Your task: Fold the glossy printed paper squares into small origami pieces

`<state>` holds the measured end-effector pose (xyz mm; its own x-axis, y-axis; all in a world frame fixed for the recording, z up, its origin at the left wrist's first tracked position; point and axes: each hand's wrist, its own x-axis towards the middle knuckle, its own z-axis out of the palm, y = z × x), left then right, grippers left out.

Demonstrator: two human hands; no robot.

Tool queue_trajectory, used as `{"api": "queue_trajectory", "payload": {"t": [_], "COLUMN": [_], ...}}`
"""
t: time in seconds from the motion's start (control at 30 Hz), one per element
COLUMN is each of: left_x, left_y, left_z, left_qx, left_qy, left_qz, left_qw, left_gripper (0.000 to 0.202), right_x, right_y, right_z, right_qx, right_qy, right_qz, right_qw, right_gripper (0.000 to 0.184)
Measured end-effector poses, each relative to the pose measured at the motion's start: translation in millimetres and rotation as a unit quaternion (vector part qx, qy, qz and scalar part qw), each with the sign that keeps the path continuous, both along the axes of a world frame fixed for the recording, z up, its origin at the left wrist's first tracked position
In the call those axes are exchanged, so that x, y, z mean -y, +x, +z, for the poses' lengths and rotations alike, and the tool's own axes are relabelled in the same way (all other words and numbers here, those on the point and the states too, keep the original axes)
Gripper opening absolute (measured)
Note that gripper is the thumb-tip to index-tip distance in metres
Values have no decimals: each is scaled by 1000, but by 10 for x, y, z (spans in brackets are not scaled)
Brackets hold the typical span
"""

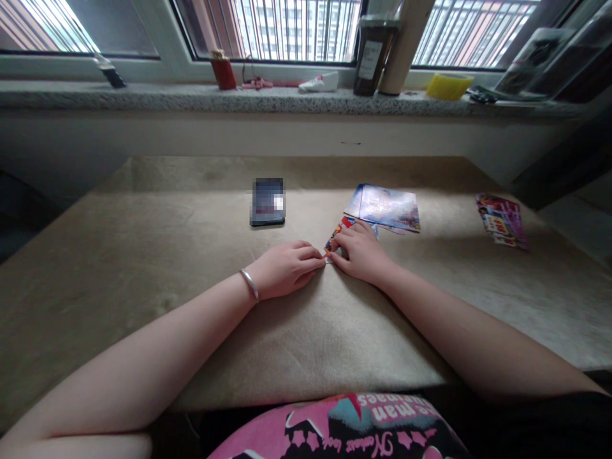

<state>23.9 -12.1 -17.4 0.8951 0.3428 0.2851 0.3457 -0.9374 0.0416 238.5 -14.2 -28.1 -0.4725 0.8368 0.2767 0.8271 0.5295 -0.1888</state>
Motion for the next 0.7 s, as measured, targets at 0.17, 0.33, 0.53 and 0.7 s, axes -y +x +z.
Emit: {"api": "queue_trajectory", "payload": {"t": [0.17,0.33,0.53,0.7], "left_x": [24,11,1,-13], "left_y": [22,-4,-55,-104], "left_z": [48,63,71,75], "left_qx": [-28,-4,10,26], "left_qy": [20,-19,-71,-109], "left_qz": [8,2,7,7], "left_qw": [999,1000,997,994], "left_gripper": [25,23,23,22], "right_x": [1,-5,-1,-4], "right_y": [10,30,37,40], "right_z": [0,-23,-34,-31], "right_qx": [2,1,-1,-2], "right_qy": [-1,-1,0,-5], "right_qz": [0,-4,-3,4], "right_qw": [1000,1000,1000,1000], "right_gripper": [19,19,20,20]}}
